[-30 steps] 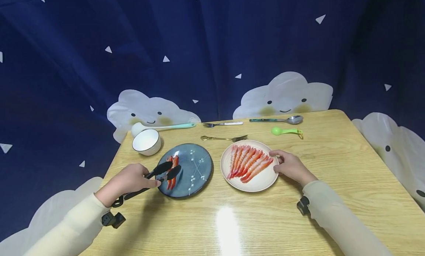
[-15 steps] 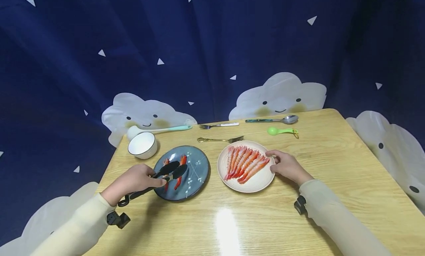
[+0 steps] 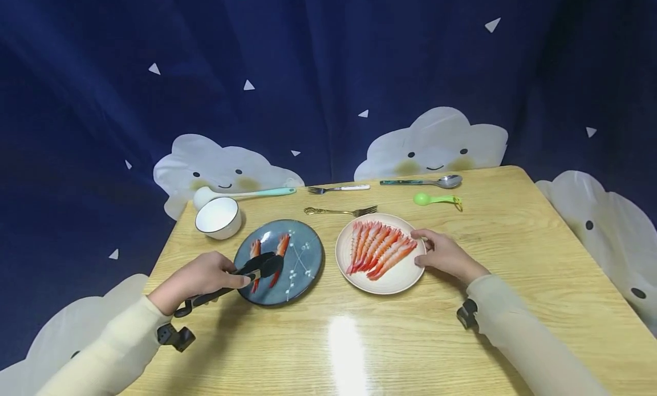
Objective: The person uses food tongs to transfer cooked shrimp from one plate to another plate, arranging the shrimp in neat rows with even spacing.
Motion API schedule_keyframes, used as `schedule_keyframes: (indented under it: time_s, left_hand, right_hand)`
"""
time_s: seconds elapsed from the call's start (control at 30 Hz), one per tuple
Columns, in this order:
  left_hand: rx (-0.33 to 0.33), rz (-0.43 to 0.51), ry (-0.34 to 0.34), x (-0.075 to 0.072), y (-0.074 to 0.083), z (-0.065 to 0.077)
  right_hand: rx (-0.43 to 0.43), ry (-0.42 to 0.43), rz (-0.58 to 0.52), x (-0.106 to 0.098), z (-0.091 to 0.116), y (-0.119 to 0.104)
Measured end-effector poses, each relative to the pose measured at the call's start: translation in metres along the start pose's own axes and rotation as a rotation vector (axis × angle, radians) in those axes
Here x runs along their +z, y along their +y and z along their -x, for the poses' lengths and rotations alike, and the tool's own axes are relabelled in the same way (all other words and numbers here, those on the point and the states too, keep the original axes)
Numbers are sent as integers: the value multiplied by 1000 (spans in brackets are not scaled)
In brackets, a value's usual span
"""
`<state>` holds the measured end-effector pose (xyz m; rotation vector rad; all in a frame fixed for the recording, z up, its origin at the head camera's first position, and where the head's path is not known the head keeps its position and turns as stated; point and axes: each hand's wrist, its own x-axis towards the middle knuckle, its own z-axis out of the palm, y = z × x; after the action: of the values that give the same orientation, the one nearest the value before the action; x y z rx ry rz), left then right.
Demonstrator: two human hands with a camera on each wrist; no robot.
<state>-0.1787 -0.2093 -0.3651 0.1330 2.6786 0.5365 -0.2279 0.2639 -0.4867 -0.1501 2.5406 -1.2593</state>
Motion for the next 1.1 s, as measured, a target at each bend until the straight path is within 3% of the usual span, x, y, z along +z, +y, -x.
schedule_keyframes:
  time_s: [0.17,0.57,0.93,1.03,1.1]
  left_hand:
    - [-14,22,-17,-4,4,0]
    - [17,98,-14,-3,7,0]
    - [108,104,19,-1,21,0]
    - [161,147,8,0,30,-1]
    - [229,152,-5,2,38,-3]
  right_hand:
    - [-48,-57,-137,-3,5,6]
    - [-16,-66,-173,-4,9,1]
    - [-10,-59,-155,1,7,4]
    - [-23,-58,-158,0,5,3]
    - [-40,-63,-168,0,5,2]
